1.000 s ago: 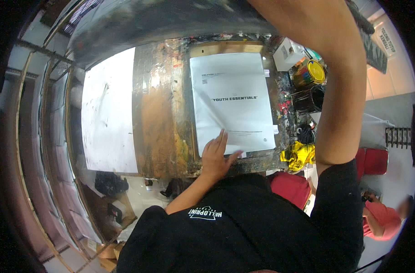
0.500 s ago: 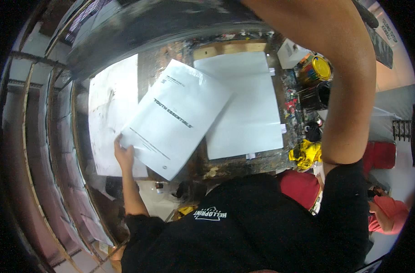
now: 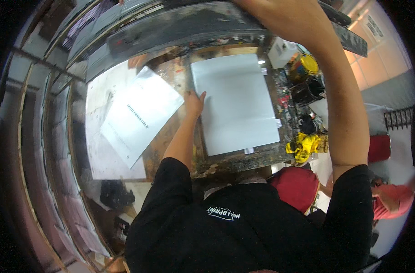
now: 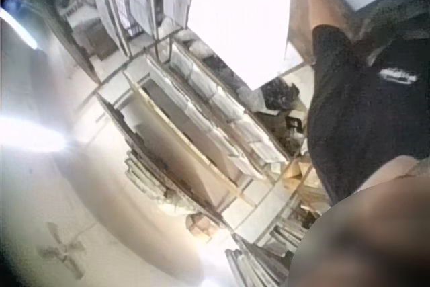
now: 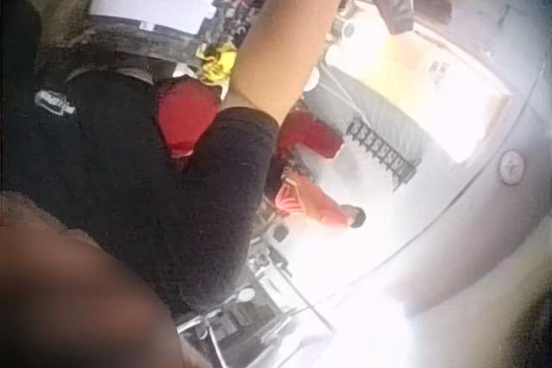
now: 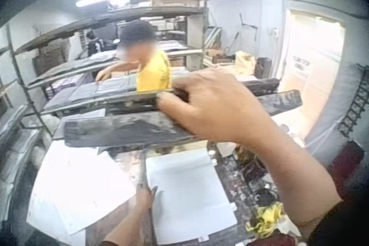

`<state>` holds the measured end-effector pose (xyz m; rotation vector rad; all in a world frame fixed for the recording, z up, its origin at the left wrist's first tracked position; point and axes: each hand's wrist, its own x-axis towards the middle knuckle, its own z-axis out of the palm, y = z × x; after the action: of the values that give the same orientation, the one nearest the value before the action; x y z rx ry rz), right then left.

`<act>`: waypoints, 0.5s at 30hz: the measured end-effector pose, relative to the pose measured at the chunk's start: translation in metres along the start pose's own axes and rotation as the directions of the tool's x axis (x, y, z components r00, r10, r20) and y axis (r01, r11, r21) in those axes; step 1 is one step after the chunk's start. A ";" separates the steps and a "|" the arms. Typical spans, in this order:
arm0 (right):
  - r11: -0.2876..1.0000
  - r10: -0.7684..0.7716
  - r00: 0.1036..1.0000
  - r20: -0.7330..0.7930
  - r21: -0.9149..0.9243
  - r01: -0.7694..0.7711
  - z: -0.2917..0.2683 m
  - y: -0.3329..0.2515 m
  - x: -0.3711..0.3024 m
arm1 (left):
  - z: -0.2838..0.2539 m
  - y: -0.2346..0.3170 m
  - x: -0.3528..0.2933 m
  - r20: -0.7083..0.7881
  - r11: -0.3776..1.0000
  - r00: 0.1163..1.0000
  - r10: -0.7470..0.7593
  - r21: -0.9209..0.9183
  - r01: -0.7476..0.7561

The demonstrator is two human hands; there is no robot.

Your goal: The person repeatedly places white paper sheets under a screen printing frame, uses a squeegee to pull ink across the screen, then lifts the frame and removes the printed sheet. The process is repeated continuously throughout the clip.

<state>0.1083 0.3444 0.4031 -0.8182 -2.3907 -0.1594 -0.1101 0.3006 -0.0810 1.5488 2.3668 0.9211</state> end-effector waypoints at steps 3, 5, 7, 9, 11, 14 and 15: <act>0.997 -0.015 0.994 0.108 0.082 0.006 -0.021 0.001 -0.001 | 0.007 0.017 -0.002 0.031 1.000 0.999 -0.029 0.006 0.029; 0.974 -0.036 0.999 -0.010 0.223 0.038 0.002 0.012 0.007 | 0.000 0.015 -0.009 0.006 0.996 1.000 0.014 0.087 -0.014; 0.985 -0.028 0.980 -0.197 0.162 0.061 0.003 0.024 0.001 | 0.014 0.030 0.000 0.025 0.995 0.996 0.082 0.063 -0.083; 0.989 -0.066 0.975 -0.215 0.117 0.092 0.004 0.022 0.002 | 0.016 0.015 -0.004 -0.017 0.990 0.995 0.094 0.108 -0.091; 0.992 -0.104 0.980 -0.168 0.054 0.114 -0.001 0.021 0.002 | 0.015 0.008 -0.007 -0.034 0.980 0.989 0.145 0.146 -0.138; 0.991 -0.132 0.984 -0.124 -0.030 0.129 -0.006 0.023 0.001 | 0.012 0.014 -0.002 0.007 0.979 0.989 0.145 0.147 -0.144; 0.990 -0.138 0.984 -0.114 -0.057 0.132 -0.008 0.022 0.000 | 0.012 0.016 -0.001 0.016 0.980 0.990 0.139 0.144 -0.140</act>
<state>0.1254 0.3599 0.4084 -0.6495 -2.3384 -0.3132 -0.0924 0.3089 -0.0813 1.7892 2.3944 0.7841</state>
